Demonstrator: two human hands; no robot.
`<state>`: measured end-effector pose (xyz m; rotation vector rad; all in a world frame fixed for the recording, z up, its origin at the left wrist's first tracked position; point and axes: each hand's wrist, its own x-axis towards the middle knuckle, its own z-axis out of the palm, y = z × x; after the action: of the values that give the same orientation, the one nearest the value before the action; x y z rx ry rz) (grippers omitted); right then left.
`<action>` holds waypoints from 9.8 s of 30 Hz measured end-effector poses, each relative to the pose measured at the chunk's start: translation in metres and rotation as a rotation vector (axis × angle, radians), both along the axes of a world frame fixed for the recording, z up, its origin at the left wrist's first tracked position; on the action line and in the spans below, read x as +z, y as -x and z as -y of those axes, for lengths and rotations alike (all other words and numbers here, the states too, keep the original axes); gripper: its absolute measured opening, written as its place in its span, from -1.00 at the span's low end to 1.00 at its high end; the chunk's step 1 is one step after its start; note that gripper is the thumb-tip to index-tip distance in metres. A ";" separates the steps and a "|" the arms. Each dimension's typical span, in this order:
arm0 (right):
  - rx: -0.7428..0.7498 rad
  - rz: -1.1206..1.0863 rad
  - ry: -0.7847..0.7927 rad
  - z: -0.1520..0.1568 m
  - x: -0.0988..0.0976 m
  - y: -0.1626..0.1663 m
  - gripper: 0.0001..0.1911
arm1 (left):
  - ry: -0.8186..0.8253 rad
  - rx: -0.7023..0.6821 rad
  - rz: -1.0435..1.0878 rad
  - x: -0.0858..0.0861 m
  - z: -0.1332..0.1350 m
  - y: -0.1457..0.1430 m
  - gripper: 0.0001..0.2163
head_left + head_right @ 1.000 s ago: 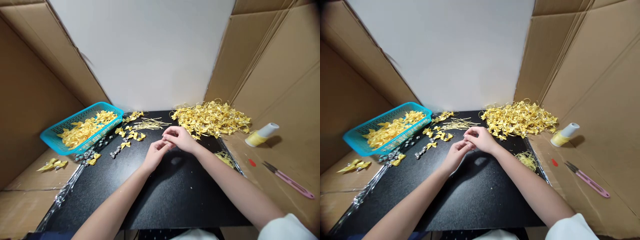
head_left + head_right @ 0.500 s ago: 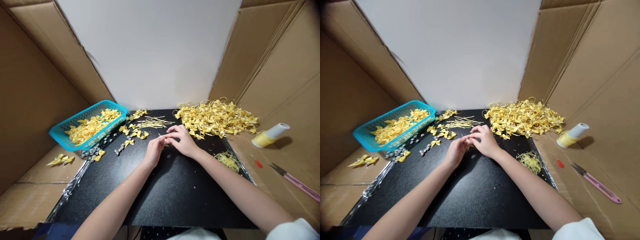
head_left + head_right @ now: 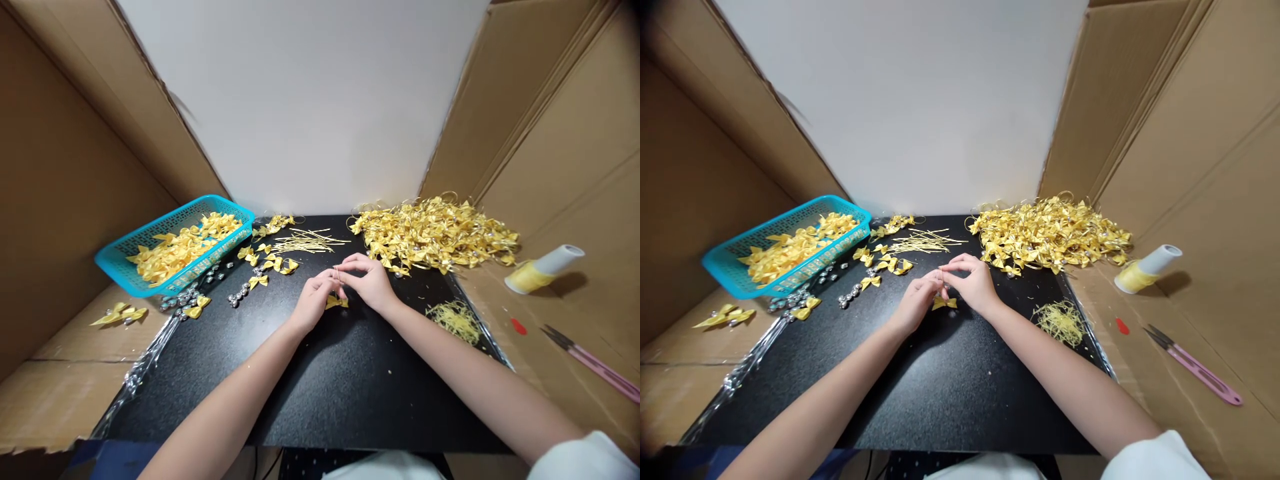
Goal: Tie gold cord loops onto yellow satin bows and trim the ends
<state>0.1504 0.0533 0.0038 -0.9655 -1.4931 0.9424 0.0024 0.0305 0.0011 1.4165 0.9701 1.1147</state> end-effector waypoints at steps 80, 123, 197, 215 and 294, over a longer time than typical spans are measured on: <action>0.133 0.334 0.211 -0.010 0.089 -0.077 -0.75 | -0.043 0.054 -0.304 0.005 -0.004 0.012 -0.93; 0.018 0.214 0.158 -0.014 0.078 -0.066 -0.71 | -0.375 0.311 -0.692 0.009 0.003 0.008 -0.86; 0.318 1.117 -0.014 0.003 0.049 -0.031 -0.91 | -0.334 -0.077 -0.780 0.010 -0.002 0.007 -0.86; 0.309 1.019 -0.045 -0.001 0.046 -0.036 -0.91 | -0.256 -0.078 -0.778 0.015 -0.001 0.007 -0.88; 0.280 0.958 -0.066 -0.002 0.047 -0.034 -0.93 | -0.302 0.003 -0.615 0.005 -0.003 0.001 -0.79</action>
<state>0.1840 0.0554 0.0512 -1.2592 -2.4906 0.6155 0.0014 0.0338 0.0062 2.0732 1.2600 0.8595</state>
